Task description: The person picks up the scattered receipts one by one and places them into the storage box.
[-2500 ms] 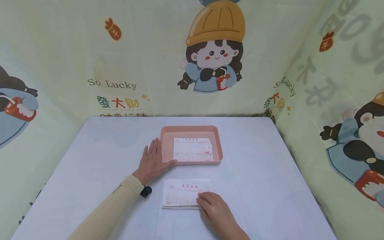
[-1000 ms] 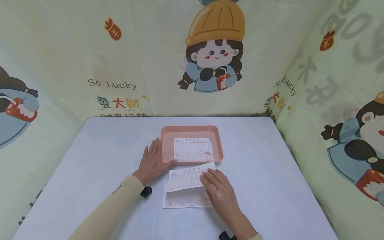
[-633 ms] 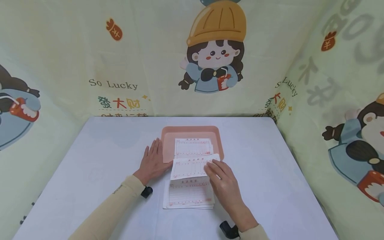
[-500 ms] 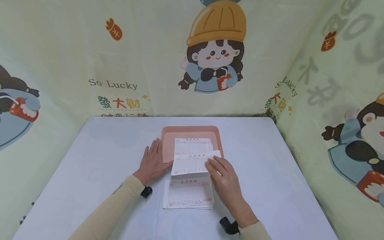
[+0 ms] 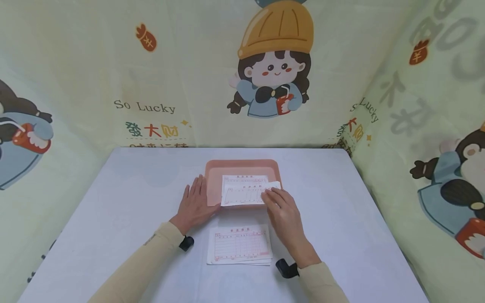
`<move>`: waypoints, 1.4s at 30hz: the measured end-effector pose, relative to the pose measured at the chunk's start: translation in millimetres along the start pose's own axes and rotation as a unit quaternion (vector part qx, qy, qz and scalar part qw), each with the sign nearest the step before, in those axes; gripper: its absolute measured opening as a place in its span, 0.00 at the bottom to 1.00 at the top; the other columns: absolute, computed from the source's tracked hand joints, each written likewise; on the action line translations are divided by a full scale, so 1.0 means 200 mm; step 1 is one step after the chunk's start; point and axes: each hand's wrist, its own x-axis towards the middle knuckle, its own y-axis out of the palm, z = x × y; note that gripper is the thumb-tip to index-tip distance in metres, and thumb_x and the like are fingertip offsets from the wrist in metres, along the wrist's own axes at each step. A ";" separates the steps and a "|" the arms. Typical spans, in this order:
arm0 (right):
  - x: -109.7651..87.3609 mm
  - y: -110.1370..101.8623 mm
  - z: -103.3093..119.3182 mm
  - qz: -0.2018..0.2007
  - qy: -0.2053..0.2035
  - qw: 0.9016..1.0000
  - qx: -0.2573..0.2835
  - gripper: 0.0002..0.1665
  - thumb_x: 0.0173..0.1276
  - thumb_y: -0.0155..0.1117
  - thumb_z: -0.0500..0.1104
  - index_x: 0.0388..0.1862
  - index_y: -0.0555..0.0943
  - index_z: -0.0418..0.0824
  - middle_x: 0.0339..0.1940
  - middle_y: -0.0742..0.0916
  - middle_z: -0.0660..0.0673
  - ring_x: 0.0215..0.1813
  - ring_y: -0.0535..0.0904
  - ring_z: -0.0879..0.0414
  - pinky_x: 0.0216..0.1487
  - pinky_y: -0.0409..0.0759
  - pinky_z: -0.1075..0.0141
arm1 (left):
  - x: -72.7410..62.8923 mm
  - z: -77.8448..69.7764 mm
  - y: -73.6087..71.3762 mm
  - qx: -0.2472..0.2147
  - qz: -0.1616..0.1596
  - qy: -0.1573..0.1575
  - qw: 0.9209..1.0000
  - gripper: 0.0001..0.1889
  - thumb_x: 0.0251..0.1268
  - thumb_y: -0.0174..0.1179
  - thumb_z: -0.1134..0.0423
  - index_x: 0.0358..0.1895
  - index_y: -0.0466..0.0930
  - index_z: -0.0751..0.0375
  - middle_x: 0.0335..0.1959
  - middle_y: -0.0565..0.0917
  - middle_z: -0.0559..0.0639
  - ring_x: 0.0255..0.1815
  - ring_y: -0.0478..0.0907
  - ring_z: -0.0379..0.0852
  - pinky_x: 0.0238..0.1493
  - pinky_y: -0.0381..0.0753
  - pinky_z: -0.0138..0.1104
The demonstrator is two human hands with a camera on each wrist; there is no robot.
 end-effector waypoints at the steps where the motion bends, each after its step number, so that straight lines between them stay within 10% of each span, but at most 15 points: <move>1: 0.00 0.01 -0.01 0.001 0.002 1.000 0.001 0.31 0.42 0.79 0.24 0.51 0.86 0.34 0.48 0.89 0.36 0.55 0.83 0.40 0.54 0.82 0.49 | 0.00 0.00 0.00 -0.001 -0.002 0.001 1.000 0.58 0.61 0.49 0.26 0.78 0.45 0.71 0.80 0.50 0.66 0.82 0.48 0.60 0.79 0.49 0.56; 22: 0.08 0.26 -0.13 0.044 0.020 0.999 0.017 0.20 0.53 0.73 0.25 0.46 0.86 0.34 0.48 0.89 0.35 0.55 0.82 0.39 0.57 0.81 0.48 | -0.01 -0.01 0.00 -0.012 -0.005 0.010 1.000 0.61 0.57 0.52 0.24 0.78 0.46 0.71 0.80 0.49 0.66 0.82 0.46 0.60 0.79 0.48 0.56; 42: 0.05 0.32 -0.15 0.232 0.116 0.965 0.040 0.13 0.71 0.62 0.42 0.45 0.88 0.36 0.47 0.89 0.41 0.55 0.83 0.45 0.62 0.78 0.50 | -0.01 0.00 -0.01 -0.007 0.001 0.002 1.000 0.60 0.58 0.50 0.23 0.78 0.46 0.71 0.81 0.49 0.65 0.82 0.45 0.59 0.79 0.48 0.55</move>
